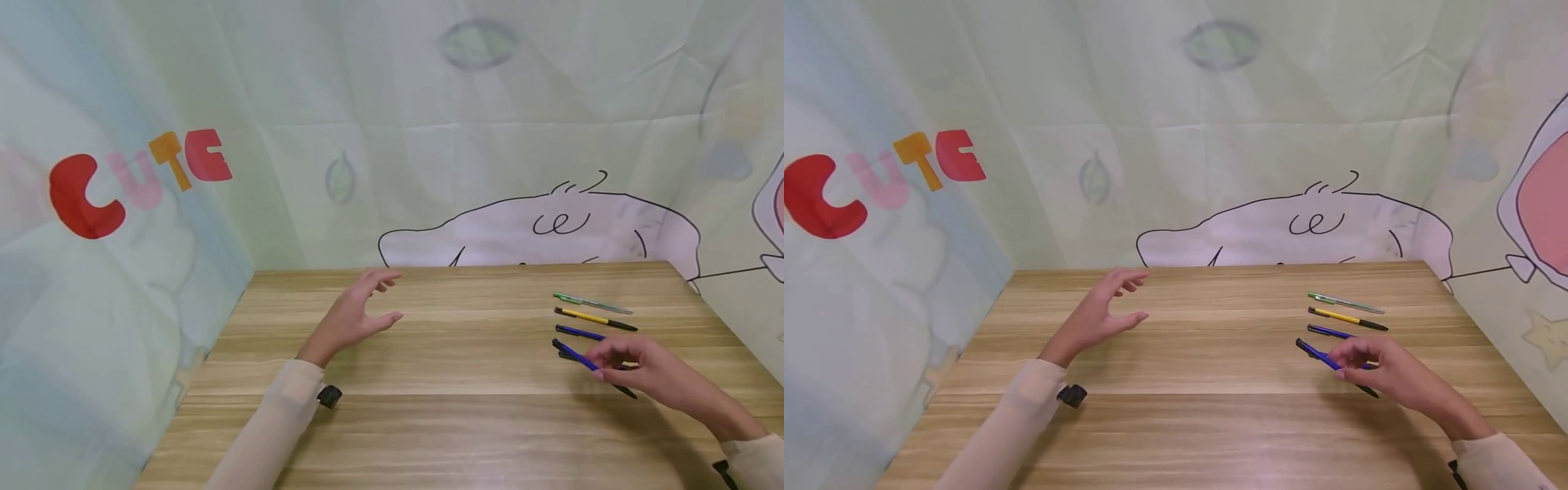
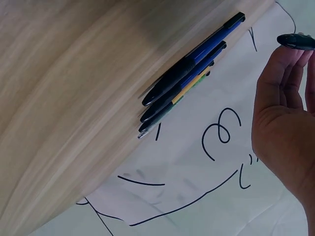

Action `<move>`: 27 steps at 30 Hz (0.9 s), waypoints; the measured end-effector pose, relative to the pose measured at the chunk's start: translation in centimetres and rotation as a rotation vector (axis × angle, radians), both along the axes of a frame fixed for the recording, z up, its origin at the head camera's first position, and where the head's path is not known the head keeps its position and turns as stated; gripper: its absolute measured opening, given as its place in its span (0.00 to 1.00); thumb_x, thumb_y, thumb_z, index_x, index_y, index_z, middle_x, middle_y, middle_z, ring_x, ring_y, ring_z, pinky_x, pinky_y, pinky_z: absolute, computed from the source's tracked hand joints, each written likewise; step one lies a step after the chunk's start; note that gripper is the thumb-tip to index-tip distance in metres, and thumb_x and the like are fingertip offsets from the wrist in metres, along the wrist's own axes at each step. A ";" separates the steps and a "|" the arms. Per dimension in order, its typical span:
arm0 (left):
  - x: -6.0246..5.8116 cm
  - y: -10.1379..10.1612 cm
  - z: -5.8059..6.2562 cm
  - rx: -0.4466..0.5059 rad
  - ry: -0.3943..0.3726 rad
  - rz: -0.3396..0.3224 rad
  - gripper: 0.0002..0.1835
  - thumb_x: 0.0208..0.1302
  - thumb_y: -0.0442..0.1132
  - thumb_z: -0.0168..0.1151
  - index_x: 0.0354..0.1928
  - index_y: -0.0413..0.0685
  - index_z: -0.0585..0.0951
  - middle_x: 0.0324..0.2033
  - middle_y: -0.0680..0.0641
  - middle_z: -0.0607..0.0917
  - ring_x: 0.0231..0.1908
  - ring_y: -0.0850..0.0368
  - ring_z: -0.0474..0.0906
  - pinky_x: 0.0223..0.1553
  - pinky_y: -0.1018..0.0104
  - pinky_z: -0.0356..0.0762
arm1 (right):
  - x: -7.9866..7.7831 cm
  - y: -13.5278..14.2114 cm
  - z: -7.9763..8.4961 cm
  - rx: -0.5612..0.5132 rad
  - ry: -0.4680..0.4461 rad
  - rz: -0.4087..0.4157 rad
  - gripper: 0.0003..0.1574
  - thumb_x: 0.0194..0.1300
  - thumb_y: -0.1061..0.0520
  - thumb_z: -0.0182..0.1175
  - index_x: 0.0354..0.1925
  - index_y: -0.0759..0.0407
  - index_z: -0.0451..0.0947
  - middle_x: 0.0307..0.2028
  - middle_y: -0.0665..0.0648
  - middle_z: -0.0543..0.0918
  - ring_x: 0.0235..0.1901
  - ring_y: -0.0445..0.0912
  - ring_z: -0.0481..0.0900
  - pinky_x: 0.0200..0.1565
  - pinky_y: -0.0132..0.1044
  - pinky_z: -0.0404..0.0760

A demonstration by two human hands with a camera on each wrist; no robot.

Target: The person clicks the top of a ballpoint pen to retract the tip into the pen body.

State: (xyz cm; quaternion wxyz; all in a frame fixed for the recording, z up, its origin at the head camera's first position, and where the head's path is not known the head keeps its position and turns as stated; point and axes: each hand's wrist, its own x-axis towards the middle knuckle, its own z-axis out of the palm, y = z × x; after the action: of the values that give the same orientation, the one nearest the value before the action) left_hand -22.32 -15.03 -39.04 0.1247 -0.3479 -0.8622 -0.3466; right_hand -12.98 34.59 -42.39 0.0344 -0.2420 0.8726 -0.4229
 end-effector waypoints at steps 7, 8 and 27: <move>0.0 -0.4 -0.2 0.000 -0.016 0.013 0.36 0.60 0.44 0.75 0.70 0.59 0.71 0.59 0.51 0.77 0.55 0.50 0.77 0.56 0.51 0.79 | 0.2 0.7 -0.3 0.010 -0.031 0.043 0.07 0.67 0.65 0.65 0.43 0.57 0.84 0.34 0.52 0.84 0.34 0.39 0.79 0.31 0.31 0.78; 0.0 -0.4 -0.2 -0.001 -0.015 0.016 0.36 0.60 0.44 0.75 0.70 0.59 0.71 0.60 0.51 0.77 0.55 0.49 0.77 0.56 0.51 0.79 | 0.2 0.8 -0.3 0.015 -0.041 0.046 0.06 0.68 0.64 0.65 0.43 0.57 0.84 0.34 0.53 0.84 0.34 0.39 0.79 0.31 0.31 0.78; 0.1 -1.1 0.2 -0.011 -0.005 0.034 0.37 0.60 0.44 0.75 0.70 0.61 0.71 0.58 0.51 0.77 0.55 0.54 0.76 0.56 0.52 0.79 | 0.3 2.4 -2.2 0.007 0.015 0.166 0.15 0.62 0.71 0.66 0.42 0.55 0.83 0.35 0.50 0.85 0.35 0.35 0.80 0.33 0.28 0.81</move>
State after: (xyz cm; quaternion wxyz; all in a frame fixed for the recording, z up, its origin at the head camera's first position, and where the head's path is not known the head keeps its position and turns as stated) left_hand -22.24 -16.13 -38.85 0.1267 -0.3328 -0.8701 -0.3407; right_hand -12.70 36.95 -44.57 0.0636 -0.3165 0.8512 -0.4139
